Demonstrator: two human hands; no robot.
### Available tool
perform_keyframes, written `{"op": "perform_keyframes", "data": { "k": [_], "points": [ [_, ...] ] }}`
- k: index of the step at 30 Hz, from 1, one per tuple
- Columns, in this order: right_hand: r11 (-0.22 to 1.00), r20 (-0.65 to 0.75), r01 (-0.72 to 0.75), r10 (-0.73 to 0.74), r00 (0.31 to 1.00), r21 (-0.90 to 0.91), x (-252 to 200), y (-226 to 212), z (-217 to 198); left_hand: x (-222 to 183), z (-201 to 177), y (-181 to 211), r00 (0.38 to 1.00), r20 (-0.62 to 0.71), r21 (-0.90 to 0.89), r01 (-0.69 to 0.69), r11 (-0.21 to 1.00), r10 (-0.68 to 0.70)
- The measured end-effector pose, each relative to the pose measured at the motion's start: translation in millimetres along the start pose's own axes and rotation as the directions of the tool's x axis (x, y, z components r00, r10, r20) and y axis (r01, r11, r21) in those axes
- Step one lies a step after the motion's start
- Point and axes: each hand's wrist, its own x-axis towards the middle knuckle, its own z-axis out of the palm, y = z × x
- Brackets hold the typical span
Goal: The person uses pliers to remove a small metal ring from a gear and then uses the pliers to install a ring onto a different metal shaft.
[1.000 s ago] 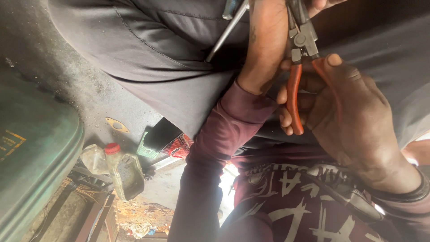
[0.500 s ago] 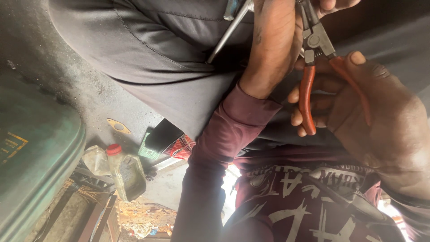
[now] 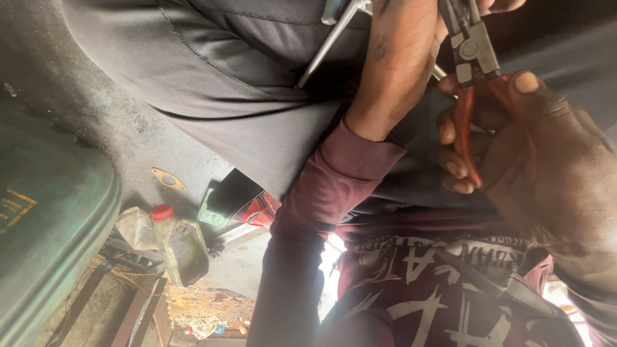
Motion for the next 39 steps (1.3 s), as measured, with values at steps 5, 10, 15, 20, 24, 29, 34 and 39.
{"op": "perform_keyframes", "data": {
  "k": [5, 10, 15, 20, 24, 29, 34, 39],
  "points": [
    [1.000, 0.008, -0.016, 0.016, 1.000, 0.015, 0, 0, 2, -7, 3, 4, 0.999, -0.012, -0.130, 0.044, 0.991, -0.045],
    [0.999, -0.017, -0.035, 0.035, 0.999, 0.004, -1, -2, 11, -9, -3, 1, 0.998, -0.026, -0.229, 0.055, 0.972, -0.062],
    [0.999, -0.061, -0.039, 0.037, 0.997, -0.020, -1, -5, 12, -10, -8, -8, 0.997, -0.031, -0.336, 0.058, 0.940, -0.073],
    [0.996, -0.082, -0.017, 0.010, 0.997, -0.085, -2, -2, 11, -18, -22, -20, 0.996, -0.041, -0.434, 0.057, 0.899, -0.083],
    [0.985, -0.121, 0.003, -0.025, 0.992, -0.174, -5, 1, 11, -25, -33, -33, 0.995, -0.045, -0.512, 0.058, 0.857, -0.094],
    [0.987, -0.109, 0.006, -0.024, 0.994, -0.159, -5, 3, 7, -18, -28, -36, 0.993, -0.043, -0.601, 0.062, 0.797, -0.109],
    [0.977, -0.152, 0.000, -0.034, 0.988, -0.214, -3, 4, 6, -14, -33, -48, 0.991, -0.045, -0.681, 0.060, 0.730, -0.124],
    [0.957, -0.101, 0.038, -0.070, 0.992, -0.289, -4, 0, 15, -12, -37, -58, 0.989, -0.041, -0.754, 0.061, 0.654, -0.139]
  ]
}}
